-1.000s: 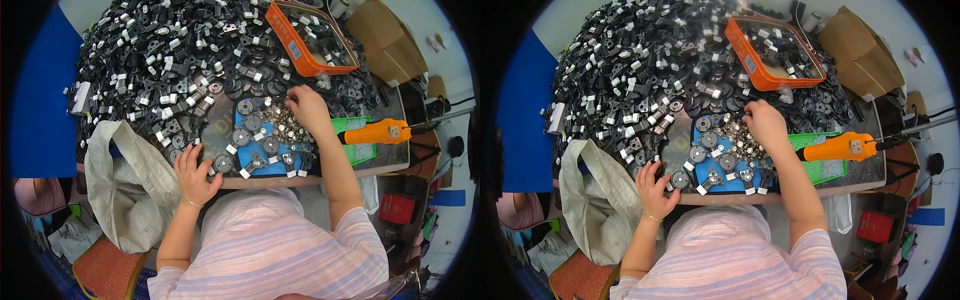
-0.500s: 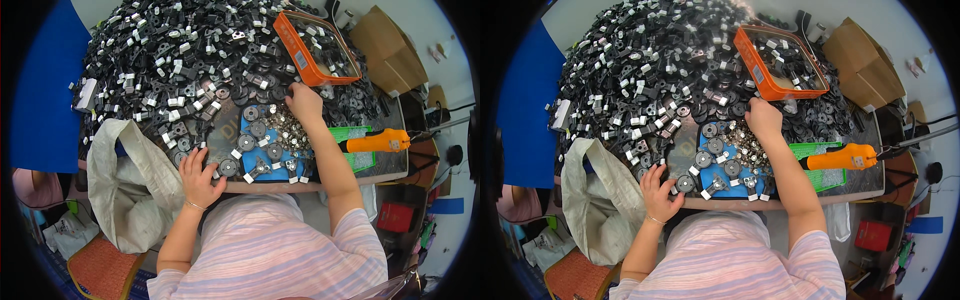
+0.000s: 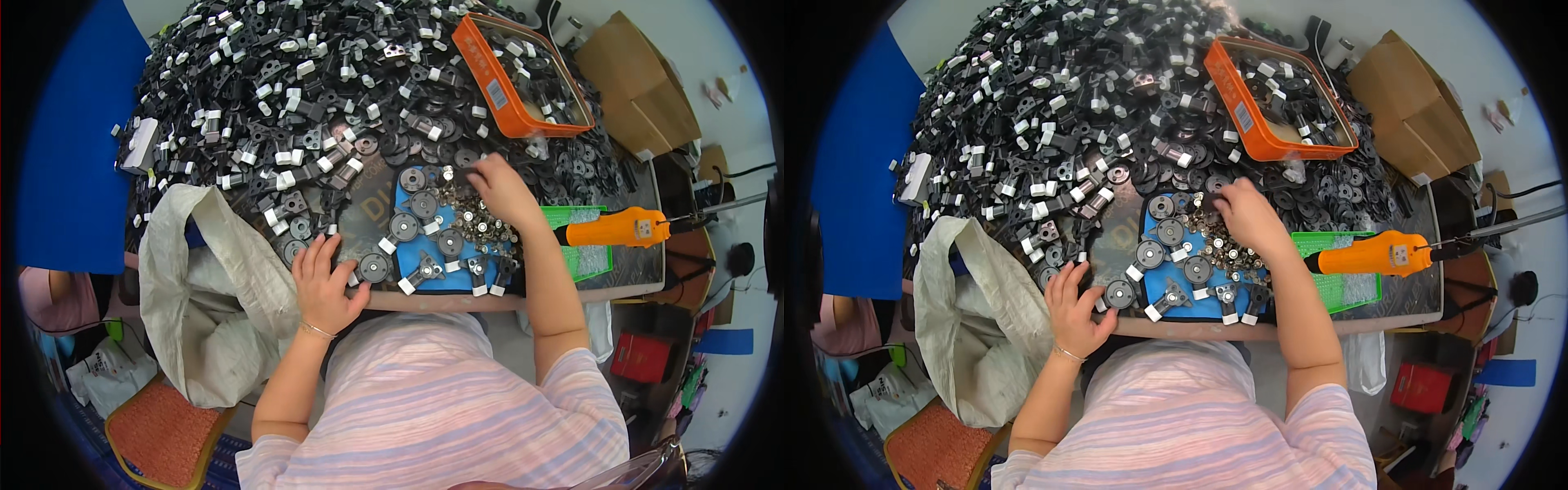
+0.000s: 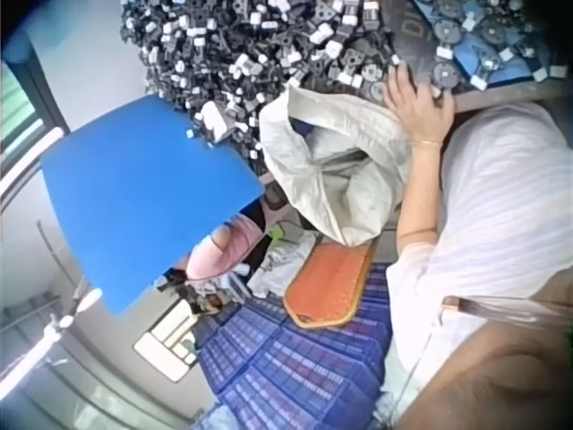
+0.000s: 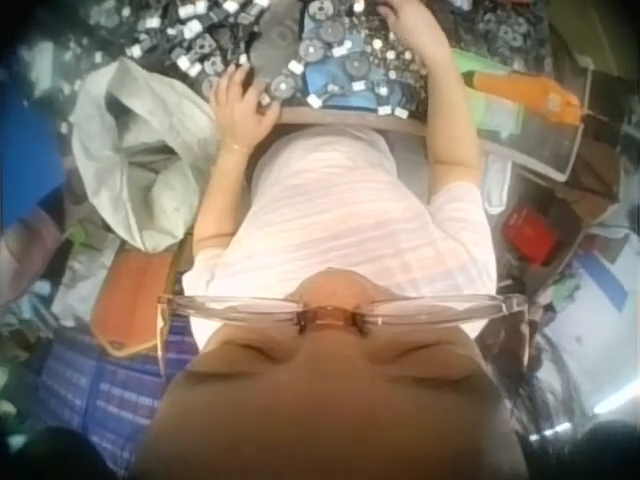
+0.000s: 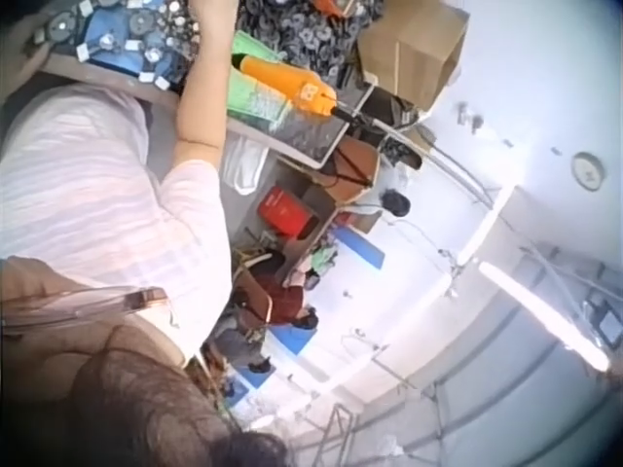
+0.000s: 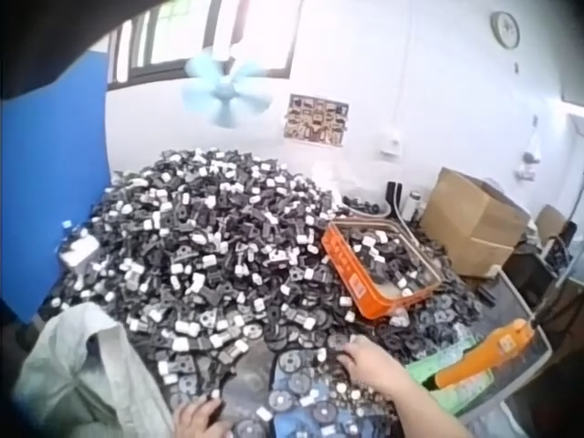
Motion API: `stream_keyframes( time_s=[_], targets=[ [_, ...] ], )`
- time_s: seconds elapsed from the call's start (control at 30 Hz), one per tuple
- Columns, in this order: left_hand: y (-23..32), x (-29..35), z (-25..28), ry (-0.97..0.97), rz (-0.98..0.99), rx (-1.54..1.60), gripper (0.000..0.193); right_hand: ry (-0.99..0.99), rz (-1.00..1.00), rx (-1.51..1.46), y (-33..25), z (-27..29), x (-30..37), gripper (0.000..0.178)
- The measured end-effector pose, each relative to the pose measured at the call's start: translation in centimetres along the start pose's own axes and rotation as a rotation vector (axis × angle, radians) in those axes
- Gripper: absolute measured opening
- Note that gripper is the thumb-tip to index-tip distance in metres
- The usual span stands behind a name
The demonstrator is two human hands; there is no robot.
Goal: Assembling small circular components and screws into plastic parts using an electric screwdriver on a factory workbench.
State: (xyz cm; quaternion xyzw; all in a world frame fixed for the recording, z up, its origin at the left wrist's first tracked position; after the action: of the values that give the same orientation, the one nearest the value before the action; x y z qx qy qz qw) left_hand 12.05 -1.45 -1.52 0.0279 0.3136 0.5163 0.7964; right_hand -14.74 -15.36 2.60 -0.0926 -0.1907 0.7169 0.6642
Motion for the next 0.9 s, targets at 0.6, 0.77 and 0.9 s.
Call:
stream_keyframes(
  time_s=[0.6,0.77,0.9],
  targets=[
    [0.0,-0.2,-0.1,0.005,-0.008,-0.004,0.028,-0.066,-0.109,0.086,-0.3,-1.1,0.9,0.05],
    [0.0,-0.2,0.0,0.007,-0.016,-0.014,0.028,0.026,-0.043,-0.066,-1.3,0.5,2.3,0.049],
    [-0.1,-0.2,-0.1,0.005,-0.012,-0.01,0.029,-0.248,0.383,-0.311,-5.2,-0.2,6.8,0.048]
  ],
)
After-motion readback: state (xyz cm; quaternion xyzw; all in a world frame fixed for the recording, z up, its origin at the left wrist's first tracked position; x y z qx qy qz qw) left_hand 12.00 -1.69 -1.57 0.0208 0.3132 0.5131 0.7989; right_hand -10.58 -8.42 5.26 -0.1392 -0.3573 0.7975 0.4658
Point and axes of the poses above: each hand's wrist, its own x-axis away from the middle knuckle, its own z-axis out of the back of the hand, y = z × x, the point moved 5 cm from there along -x, towards the middle knuckle, and after that the axes turned 7 degrees about -z, right-handed, at the moved point
